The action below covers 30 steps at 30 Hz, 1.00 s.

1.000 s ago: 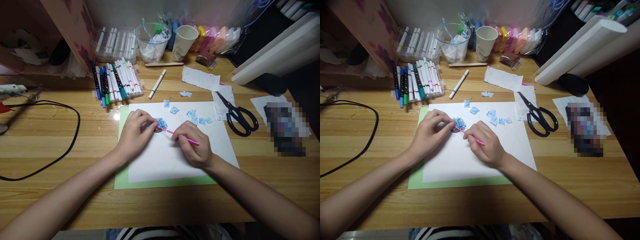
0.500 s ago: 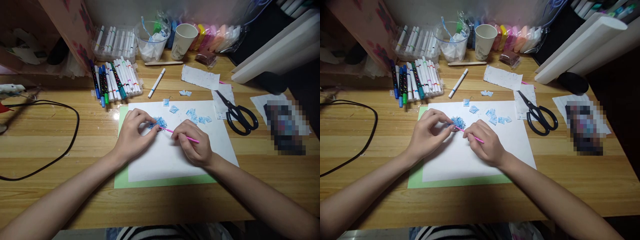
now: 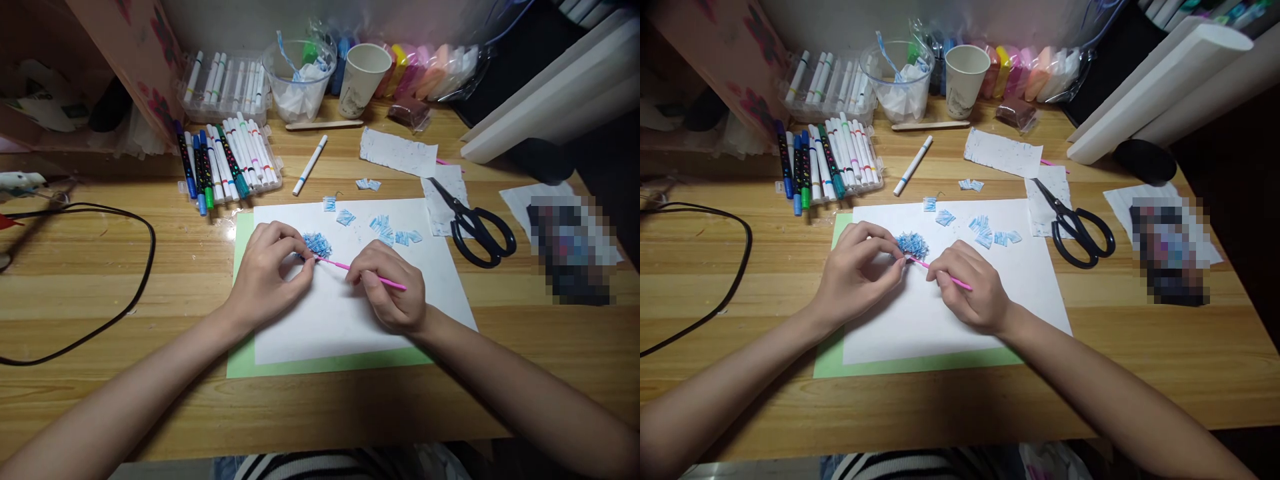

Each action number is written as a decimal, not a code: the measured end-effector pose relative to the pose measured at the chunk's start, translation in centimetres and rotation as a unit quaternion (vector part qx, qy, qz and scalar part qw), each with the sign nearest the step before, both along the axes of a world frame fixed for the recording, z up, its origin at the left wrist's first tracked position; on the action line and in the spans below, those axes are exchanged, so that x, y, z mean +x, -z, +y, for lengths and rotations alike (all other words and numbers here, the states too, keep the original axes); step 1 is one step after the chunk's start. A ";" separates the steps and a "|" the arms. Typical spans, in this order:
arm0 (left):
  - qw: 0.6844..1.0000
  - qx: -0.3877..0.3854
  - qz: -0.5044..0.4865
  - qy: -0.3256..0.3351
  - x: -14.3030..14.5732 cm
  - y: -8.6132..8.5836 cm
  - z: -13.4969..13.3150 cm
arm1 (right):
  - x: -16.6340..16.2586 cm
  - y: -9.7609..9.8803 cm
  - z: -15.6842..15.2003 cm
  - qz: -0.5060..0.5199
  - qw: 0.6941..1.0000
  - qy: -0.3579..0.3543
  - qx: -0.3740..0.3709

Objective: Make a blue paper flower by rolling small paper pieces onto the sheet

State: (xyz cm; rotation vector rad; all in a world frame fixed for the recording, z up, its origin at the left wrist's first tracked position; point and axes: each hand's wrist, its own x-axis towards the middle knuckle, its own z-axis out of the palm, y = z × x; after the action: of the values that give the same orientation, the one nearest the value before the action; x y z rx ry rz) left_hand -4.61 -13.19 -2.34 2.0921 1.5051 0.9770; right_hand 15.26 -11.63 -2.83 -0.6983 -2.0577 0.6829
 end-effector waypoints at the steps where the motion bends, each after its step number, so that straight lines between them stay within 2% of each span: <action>1: 1.000 -0.005 -0.005 0.003 0.0 0.0 0.0 | 0.0 0.0 0.0 0.001 1.000 0.000 0.002; 10: 0.996 -0.071 -0.002 -0.048 0.2 0.1 0.5 | -0.1 0.2 0.1 -0.006 1.000 0.007 -0.012; 30: 0.996 -0.058 0.010 -0.060 0.3 0.4 0.7 | -0.5 0.4 0.1 -0.041 0.999 0.015 -0.020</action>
State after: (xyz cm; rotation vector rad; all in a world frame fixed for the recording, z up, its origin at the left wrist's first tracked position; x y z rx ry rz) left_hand -4.28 -12.48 -2.69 1.9553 1.6720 0.8900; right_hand 14.80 -11.51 -3.27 -0.7891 -2.1089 0.6903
